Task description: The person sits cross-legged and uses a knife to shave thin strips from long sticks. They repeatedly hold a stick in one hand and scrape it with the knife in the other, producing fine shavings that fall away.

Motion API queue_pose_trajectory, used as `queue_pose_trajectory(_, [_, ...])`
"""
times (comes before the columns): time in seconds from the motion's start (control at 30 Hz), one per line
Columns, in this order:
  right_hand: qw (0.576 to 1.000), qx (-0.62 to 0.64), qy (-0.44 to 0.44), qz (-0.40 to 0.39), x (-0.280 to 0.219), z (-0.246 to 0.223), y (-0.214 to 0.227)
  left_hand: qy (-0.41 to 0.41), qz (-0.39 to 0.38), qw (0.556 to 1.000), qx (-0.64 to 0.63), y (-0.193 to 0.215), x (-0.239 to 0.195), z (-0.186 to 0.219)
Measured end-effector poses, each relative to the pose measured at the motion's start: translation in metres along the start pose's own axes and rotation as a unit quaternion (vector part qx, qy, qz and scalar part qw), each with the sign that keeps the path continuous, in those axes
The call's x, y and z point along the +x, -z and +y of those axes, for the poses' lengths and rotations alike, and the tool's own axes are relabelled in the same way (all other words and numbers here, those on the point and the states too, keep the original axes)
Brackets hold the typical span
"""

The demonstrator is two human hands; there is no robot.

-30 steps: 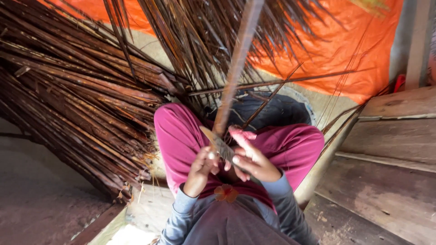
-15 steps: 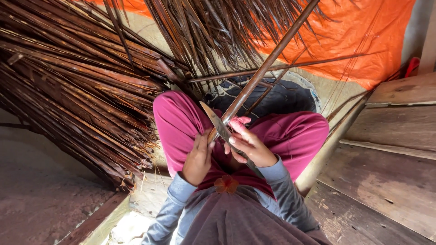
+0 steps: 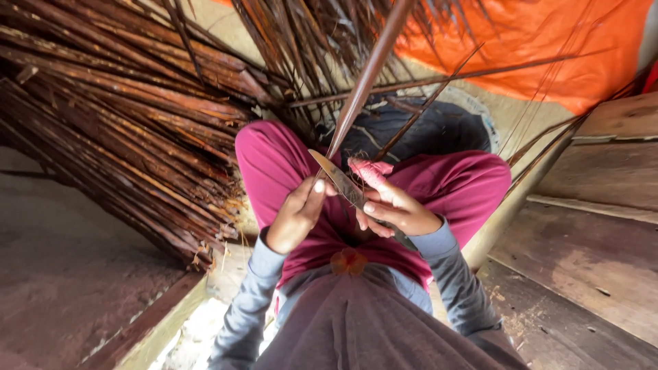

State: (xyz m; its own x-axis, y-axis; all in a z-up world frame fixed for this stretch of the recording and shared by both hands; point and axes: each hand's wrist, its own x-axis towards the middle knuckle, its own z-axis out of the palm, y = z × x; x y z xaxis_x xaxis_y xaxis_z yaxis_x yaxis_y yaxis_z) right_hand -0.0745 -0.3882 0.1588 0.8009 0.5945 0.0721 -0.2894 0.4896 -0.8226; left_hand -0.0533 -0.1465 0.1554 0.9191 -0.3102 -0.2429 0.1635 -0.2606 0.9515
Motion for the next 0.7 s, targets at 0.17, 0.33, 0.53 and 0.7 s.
queue_pose_trajectory(0.17, [1.0,0.024,0.004,0.007,0.007,0.0,-0.02,0.063,-0.159,0.932,-0.321,0.002,-0.003,-0.014])
queue_pose_trajectory(0.33, [0.996,0.084,-0.016,0.012,0.005,0.012,-0.021,-0.032,-0.197,0.951,-0.237,0.012,0.001,0.012])
queue_pose_trajectory(0.53, [0.991,0.115,-0.047,0.046,-0.004,0.018,-0.017,-0.092,-0.188,0.975,-0.081,0.02,0.001,0.038])
queue_pose_trajectory(0.7, [0.984,0.135,-0.067,0.093,-0.005,0.019,-0.019,-0.127,-0.098,0.978,0.132,0.005,-0.005,0.001])
